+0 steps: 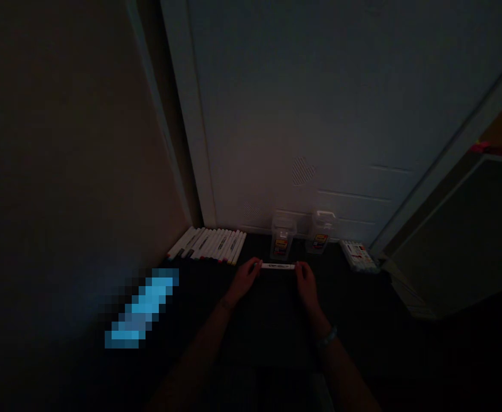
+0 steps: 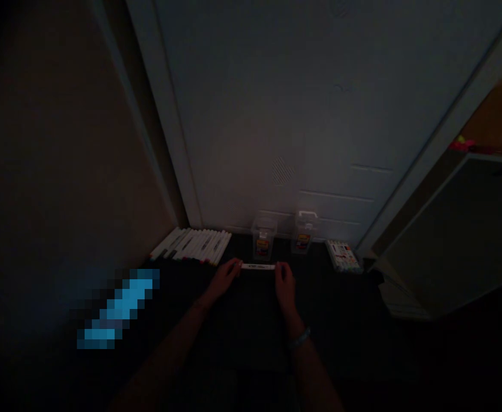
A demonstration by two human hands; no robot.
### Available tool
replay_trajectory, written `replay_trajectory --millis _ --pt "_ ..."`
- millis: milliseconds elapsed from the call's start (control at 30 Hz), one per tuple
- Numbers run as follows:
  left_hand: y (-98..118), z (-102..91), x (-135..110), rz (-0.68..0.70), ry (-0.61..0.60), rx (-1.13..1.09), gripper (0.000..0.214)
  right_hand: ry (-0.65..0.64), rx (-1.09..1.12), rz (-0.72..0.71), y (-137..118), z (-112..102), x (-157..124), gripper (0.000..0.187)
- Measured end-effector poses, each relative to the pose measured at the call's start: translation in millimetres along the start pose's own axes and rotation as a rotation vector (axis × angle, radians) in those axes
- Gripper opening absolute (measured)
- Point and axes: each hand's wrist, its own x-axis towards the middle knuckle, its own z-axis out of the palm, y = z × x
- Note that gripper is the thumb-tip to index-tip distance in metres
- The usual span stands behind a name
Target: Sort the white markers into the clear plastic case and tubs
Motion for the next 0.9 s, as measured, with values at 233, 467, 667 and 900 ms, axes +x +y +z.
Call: replay_trajectory --millis 233,467,667,900 --pt "-3.2 0.3 0.3 0.035 0.008 -0.035 0.032 0.011 -0.005 -0.001 3.2 1.3 -0.6 0.029" --pt "-5.0 -0.3 0.7 0.046 -0.012 -0.038 0.034 0.009 0.016 0.016 1.5 0.7 -0.9 0.031" --pt "-3.6 0.4 0.2 0.032 -0.015 -0.015 0.035 -0.002 -0.012 0.027 -1.6 -1.5 -1.8 0.036" --pt "-5.6 1.9 -0.9 0.048 -0.011 0.012 0.036 -0.028 -0.033 0.014 4.3 -3.5 -0.1 0.038"
